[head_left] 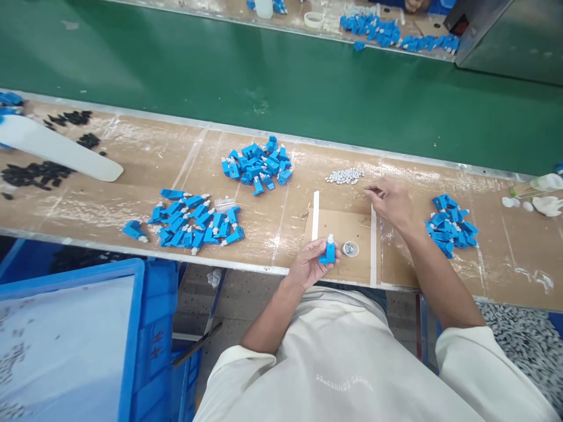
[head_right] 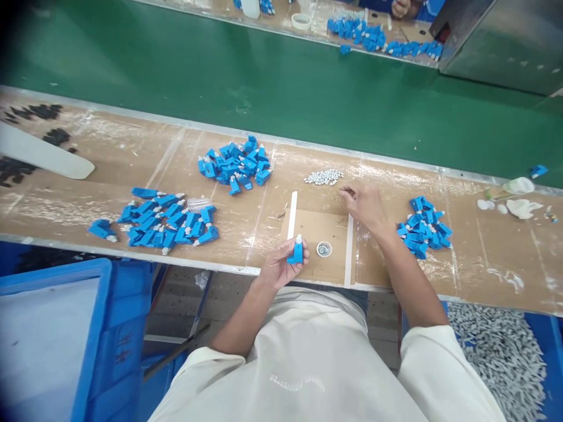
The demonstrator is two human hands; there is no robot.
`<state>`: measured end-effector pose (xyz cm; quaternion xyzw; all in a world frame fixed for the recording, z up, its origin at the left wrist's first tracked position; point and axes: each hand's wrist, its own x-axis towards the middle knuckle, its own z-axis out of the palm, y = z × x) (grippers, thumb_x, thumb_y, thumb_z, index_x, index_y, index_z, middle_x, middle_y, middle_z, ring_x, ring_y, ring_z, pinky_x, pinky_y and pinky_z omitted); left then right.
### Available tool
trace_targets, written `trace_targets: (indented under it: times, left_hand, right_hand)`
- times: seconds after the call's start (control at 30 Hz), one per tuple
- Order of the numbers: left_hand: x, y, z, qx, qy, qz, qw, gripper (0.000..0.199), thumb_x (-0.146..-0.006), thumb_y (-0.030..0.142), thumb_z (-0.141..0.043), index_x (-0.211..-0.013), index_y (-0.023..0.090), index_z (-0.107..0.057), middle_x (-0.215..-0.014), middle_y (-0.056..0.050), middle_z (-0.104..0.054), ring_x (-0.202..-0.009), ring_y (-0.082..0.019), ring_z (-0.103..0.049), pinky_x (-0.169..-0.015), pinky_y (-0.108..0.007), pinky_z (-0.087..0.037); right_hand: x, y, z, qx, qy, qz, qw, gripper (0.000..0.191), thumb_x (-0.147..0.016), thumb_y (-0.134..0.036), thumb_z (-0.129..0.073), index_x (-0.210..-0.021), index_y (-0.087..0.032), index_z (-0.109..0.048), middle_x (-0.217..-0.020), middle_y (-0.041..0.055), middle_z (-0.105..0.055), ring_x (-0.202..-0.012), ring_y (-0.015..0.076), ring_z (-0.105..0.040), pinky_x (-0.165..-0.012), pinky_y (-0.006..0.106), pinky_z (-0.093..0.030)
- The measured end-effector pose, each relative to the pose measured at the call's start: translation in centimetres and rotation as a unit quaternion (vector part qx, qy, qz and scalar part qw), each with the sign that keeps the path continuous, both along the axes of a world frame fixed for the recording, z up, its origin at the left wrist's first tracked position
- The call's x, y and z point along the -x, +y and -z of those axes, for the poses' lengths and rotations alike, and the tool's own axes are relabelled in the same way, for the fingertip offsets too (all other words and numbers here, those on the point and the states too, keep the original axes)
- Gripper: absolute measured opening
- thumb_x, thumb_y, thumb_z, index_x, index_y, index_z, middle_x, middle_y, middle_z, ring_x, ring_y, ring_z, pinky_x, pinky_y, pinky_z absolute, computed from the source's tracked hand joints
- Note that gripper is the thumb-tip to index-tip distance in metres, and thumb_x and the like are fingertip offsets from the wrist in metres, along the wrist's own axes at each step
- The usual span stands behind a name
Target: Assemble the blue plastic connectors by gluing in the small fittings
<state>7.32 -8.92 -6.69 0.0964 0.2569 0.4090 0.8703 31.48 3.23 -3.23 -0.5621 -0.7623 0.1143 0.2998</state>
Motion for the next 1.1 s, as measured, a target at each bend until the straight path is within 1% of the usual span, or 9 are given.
trace_targets:
  times: [0.1,0.23,0.33,0.47,0.6,0.73,0.9,1.0,1.1]
  left_hand:
    - [-0.1,0.0,0.2,0.010,-0.002,-0.015,1.000,0.032,-0.073,0.034,-0.086,-0.087,0.012,-0.068,-0.072,-0.006,-0.069,-0.062,-0.013,-0.066,-0.052,-0.019,-0.051]
    - [-0.3,-0.1,0.5,0.007,-0.010,-0.024,1.000,0.039,-0.069,0.039,-0.090,-0.086,0.011,-0.068,-0.074,-0.009,-0.070,-0.069,-0.017,-0.070,-0.052,-0.020,-0.052]
    - [-0.4,-0.1,0.4,0.004,-0.024,-0.007,1.000,0.045,-0.065,0.041,-0.092,-0.087,0.010,-0.068,-0.072,-0.008,-0.070,-0.066,-0.015,-0.069,-0.051,-0.017,-0.051]
    - [-0.2,-0.3,0.1,0.004,-0.022,0.005,1.000,0.041,-0.070,0.038,-0.090,-0.090,0.010,-0.068,-0.074,-0.007,-0.070,-0.066,-0.013,-0.068,-0.050,-0.014,-0.051]
    - [0.0,-0.5,0.1,0.011,-0.017,0.006,1.000,0.037,-0.073,0.035,-0.089,-0.091,0.009,-0.068,-0.076,-0.007,-0.071,-0.067,-0.013,-0.069,-0.053,-0.016,-0.054]
    - [-0.2,-0.5,-0.1,0.013,-0.020,0.000,1.000,0.040,-0.068,0.035,-0.093,-0.089,0.010,-0.070,-0.075,-0.006,-0.071,-0.066,-0.012,-0.069,-0.053,-0.014,-0.054]
    - [-0.5,-0.3,-0.1,0.009,-0.018,-0.011,1.000,0.045,-0.064,0.039,-0.095,-0.087,0.010,-0.069,-0.074,-0.007,-0.071,-0.065,-0.012,-0.069,-0.050,-0.013,-0.052]
    - [-0.6,-0.2,0.1,0.001,-0.017,-0.017,1.000,0.044,-0.067,0.039,-0.093,-0.089,0.010,-0.068,-0.075,-0.006,-0.071,-0.064,-0.011,-0.069,-0.052,-0.014,-0.053]
    - [-0.6,-0.2,0.1,-0.002,-0.017,-0.022,1.000,0.045,-0.067,0.038,-0.093,-0.089,0.009,-0.068,-0.076,-0.006,-0.071,-0.065,-0.011,-0.068,-0.053,-0.014,-0.054]
  right_hand:
    - [-0.2,3.4,1.3,0.008,-0.043,-0.058,0.997,0.018,-0.090,-0.024,-0.063,-0.083,-0.022,-0.079,-0.082,0.0067,-0.074,-0.074,0.0226,-0.063,-0.072,0.037,-0.049]
    - [0.1,5.0,2.3,0.003,-0.065,-0.062,0.996,0.019,-0.093,-0.025,-0.063,-0.086,-0.022,-0.080,-0.079,0.0071,-0.069,-0.073,0.0223,-0.060,-0.071,0.036,-0.045]
    - [0.5,5.0,2.3,0.011,-0.093,-0.062,0.994,0.021,-0.095,-0.024,-0.061,-0.087,-0.021,-0.080,-0.080,0.0070,-0.067,-0.076,0.0222,-0.058,-0.074,0.035,-0.044]
    - [1.0,4.8,1.7,0.060,-0.159,-0.072,0.983,0.024,-0.097,-0.022,-0.056,-0.091,-0.017,-0.078,-0.091,0.0104,-0.068,-0.087,0.0238,-0.059,-0.081,0.034,-0.045]
    - [1.4,4.5,1.5,0.092,-0.202,-0.058,0.973,0.025,-0.098,-0.019,-0.050,-0.094,-0.015,-0.075,-0.102,0.0122,-0.068,-0.094,0.0247,-0.059,-0.084,0.035,-0.044]
    - [1.5,4.3,1.3,0.095,-0.197,-0.065,0.974,0.022,-0.096,-0.017,-0.052,-0.098,-0.016,-0.074,-0.104,0.0115,-0.069,-0.095,0.0247,-0.060,-0.084,0.034,-0.045]
    - [1.1,4.8,0.7,0.083,-0.155,-0.074,0.982,0.023,-0.091,-0.011,-0.054,-0.095,-0.017,-0.076,-0.097,0.0099,-0.070,-0.094,0.0242,-0.062,-0.085,0.033,-0.047]
    - [0.9,5.0,0.3,0.079,-0.135,-0.064,0.986,0.022,-0.091,-0.013,-0.057,-0.094,-0.017,-0.077,-0.096,0.0094,-0.071,-0.091,0.0239,-0.062,-0.082,0.033,-0.047]
    - [1.2,5.0,0.0,0.083,-0.146,-0.072,0.983,0.019,-0.091,-0.017,-0.059,-0.092,-0.018,-0.078,-0.094,0.0089,-0.070,-0.085,0.0226,-0.062,-0.078,0.032,-0.046]
